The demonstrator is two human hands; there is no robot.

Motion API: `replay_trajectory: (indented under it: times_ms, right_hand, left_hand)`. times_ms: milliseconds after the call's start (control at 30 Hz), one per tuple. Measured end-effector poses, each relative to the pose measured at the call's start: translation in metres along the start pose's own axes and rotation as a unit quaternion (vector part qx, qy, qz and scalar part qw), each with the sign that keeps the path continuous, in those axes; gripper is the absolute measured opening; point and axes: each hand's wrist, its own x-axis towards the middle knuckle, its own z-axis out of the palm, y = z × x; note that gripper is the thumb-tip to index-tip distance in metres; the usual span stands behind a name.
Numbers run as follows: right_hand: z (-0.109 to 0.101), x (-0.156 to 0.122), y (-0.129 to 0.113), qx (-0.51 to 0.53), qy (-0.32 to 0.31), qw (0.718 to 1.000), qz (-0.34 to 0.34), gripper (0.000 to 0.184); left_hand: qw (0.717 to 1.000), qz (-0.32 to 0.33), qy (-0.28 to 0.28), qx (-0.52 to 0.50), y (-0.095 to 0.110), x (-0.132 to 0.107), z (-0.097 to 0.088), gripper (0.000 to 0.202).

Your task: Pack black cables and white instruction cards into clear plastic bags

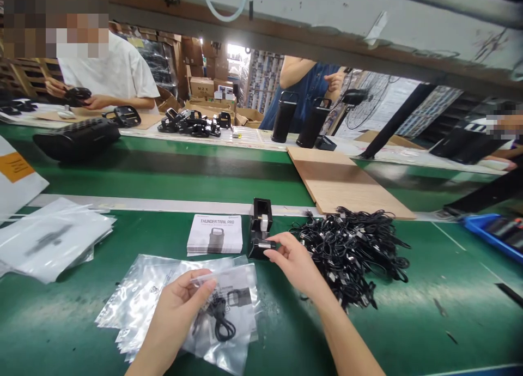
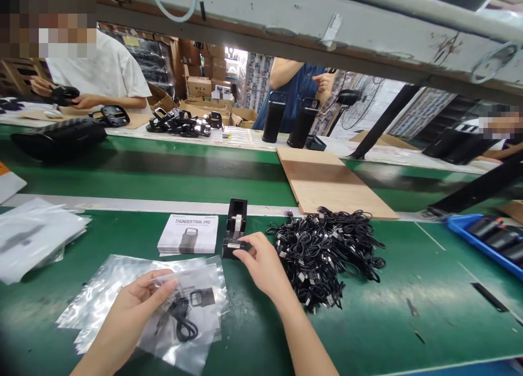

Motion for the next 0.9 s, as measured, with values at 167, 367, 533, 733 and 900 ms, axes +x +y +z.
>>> replay_trajectory:
  times_ms: [167,367,533,733,900]
  right_hand:
    - [-0.001,0.002,-0.012,0.123,0.006,0.982,0.142,0.029]
    - [0.016,0.005,-0.027,0.22,0.072,0.955,0.184,0.026]
    - [0.03,-0.013,-0.023,0.28,0.084,0.947,0.136,0.024]
    - [0.039,-0.032,-0.002,0.041,0.148,0.984,0.089,0.022]
    - [0.04,-0.063,-0.026,0.17,0.016,0.979,0.11,0.028]
  left_hand:
    - [0.997,0.062,0.031,0.032,-0.006,0.001,-0.006,0.034]
    - [0.995,0.075,0.038,0.061,-0.009,0.0,-0.011,0.038]
    - [0.993,0.085,0.051,0.058,-0.008,-0.001,-0.01,0.046]
    - [0.994,0.096,0.039,0.033,-0.007,0.0,-0.009,0.051]
    - [0.993,0.11,0.038,0.034,-0.011,0.0,-0.008,0.045]
